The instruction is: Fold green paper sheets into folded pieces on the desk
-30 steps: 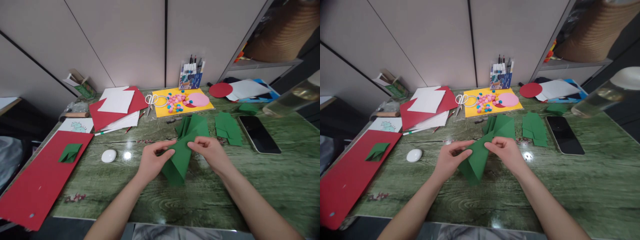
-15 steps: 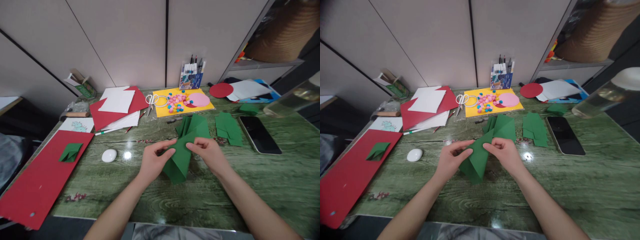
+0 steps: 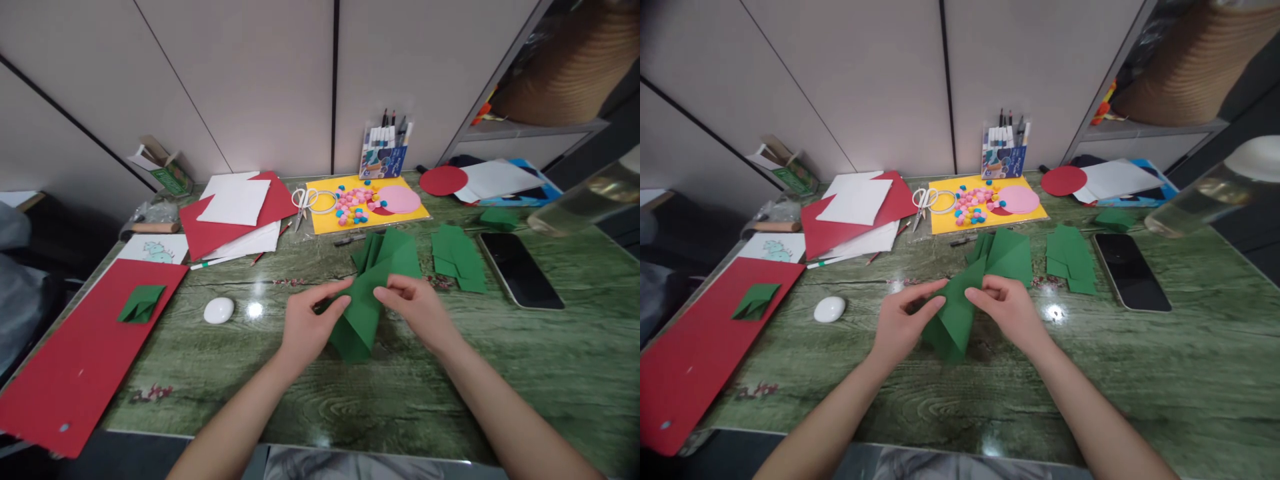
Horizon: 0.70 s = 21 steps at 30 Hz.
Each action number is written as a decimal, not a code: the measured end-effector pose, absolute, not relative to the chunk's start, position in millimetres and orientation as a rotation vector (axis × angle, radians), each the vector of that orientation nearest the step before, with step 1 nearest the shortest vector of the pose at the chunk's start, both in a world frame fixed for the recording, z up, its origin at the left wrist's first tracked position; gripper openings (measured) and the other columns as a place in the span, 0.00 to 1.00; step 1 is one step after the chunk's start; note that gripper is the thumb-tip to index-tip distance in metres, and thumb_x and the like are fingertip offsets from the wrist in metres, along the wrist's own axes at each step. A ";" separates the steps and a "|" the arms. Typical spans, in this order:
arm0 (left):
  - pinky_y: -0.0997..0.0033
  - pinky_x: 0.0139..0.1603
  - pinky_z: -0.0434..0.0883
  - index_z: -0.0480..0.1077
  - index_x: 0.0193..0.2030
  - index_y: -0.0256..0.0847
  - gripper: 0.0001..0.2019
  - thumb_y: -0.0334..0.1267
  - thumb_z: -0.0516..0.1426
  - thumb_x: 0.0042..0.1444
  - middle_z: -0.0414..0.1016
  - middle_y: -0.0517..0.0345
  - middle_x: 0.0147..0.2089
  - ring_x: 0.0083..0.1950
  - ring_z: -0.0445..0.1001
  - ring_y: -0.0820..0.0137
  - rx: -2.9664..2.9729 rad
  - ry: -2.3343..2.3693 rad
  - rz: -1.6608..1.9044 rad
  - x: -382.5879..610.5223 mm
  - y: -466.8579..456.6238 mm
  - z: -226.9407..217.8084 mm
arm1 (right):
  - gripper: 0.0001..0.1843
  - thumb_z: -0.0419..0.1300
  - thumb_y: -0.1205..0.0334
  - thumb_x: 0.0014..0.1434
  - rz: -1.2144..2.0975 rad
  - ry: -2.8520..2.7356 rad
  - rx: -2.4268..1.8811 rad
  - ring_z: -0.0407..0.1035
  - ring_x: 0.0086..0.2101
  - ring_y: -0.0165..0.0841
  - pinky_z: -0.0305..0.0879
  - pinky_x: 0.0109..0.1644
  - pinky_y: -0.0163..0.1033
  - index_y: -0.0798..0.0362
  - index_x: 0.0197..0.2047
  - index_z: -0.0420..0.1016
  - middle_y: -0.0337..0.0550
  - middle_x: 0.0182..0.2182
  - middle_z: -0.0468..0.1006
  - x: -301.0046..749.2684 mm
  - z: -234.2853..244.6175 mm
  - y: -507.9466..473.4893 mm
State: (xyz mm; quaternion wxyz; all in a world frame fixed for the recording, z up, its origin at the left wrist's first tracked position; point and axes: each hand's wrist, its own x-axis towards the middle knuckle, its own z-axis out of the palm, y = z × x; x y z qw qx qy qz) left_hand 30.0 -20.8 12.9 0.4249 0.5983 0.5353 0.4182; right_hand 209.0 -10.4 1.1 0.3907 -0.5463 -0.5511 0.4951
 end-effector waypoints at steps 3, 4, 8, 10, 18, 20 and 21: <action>0.67 0.47 0.72 0.75 0.43 0.43 0.12 0.36 0.58 0.51 0.78 0.57 0.43 0.44 0.76 0.66 1.499 1.364 1.068 31.3 -22.2 12.8 | 0.19 0.59 0.51 0.52 1.295 -1.411 -1.374 0.48 0.20 0.25 0.43 0.22 0.33 0.53 0.19 0.60 0.33 0.17 0.54 208.4 -1.3 -10.7; 0.67 0.47 0.72 0.75 0.43 0.43 0.12 0.36 0.58 0.51 0.78 0.56 0.43 0.44 0.76 0.65 1.493 1.365 1.070 31.7 -22.6 12.6 | 0.21 0.59 0.51 0.51 1.266 -1.405 -1.395 0.46 0.20 0.24 0.42 0.22 0.33 0.53 0.17 0.58 0.32 0.16 0.51 208.2 -2.8 -10.8; 0.67 0.46 0.73 0.75 0.43 0.43 0.12 0.36 0.58 0.51 0.78 0.56 0.43 0.43 0.76 0.65 1.449 1.351 1.068 33.1 -23.1 11.4 | 0.24 0.60 0.50 0.50 1.176 -1.403 -1.441 0.42 0.19 0.24 0.39 0.21 0.33 0.53 0.15 0.53 0.31 0.15 0.46 207.1 -6.8 -10.7; 0.67 0.45 0.73 0.75 0.43 0.43 0.12 0.36 0.58 0.51 0.78 0.56 0.43 0.43 0.76 0.66 1.445 1.349 1.070 33.1 -22.8 10.6 | 0.23 0.60 0.50 0.50 1.192 -1.400 -1.437 0.43 0.19 0.24 0.40 0.21 0.33 0.53 0.16 0.54 0.31 0.15 0.48 206.9 -6.6 -10.4; 0.69 0.45 0.72 0.75 0.43 0.41 0.13 0.36 0.59 0.50 0.78 0.55 0.43 0.43 0.76 0.66 1.383 1.357 1.088 31.9 -21.2 10.2 | 0.20 0.60 0.50 0.49 1.193 -1.336 -1.424 0.45 0.19 0.24 0.40 0.21 0.34 0.53 0.18 0.61 0.32 0.15 0.52 207.3 -3.1 -11.3; 0.71 0.44 0.72 0.75 0.43 0.41 0.13 0.36 0.59 0.50 0.78 0.56 0.43 0.42 0.76 0.67 1.362 1.343 1.088 32.1 -21.6 10.3 | 0.19 0.61 0.50 0.50 1.147 -1.338 -1.443 0.45 0.19 0.24 0.40 0.21 0.34 0.54 0.18 0.62 0.32 0.15 0.52 206.4 -3.3 -12.1; 0.71 0.44 0.72 0.75 0.43 0.41 0.13 0.36 0.59 0.50 0.78 0.56 0.43 0.42 0.76 0.68 1.356 1.337 1.089 32.2 -21.9 10.2 | 0.19 0.61 0.51 0.50 1.136 -1.337 -1.449 0.45 0.19 0.24 0.40 0.22 0.34 0.54 0.18 0.62 0.32 0.15 0.52 206.0 -3.2 -12.3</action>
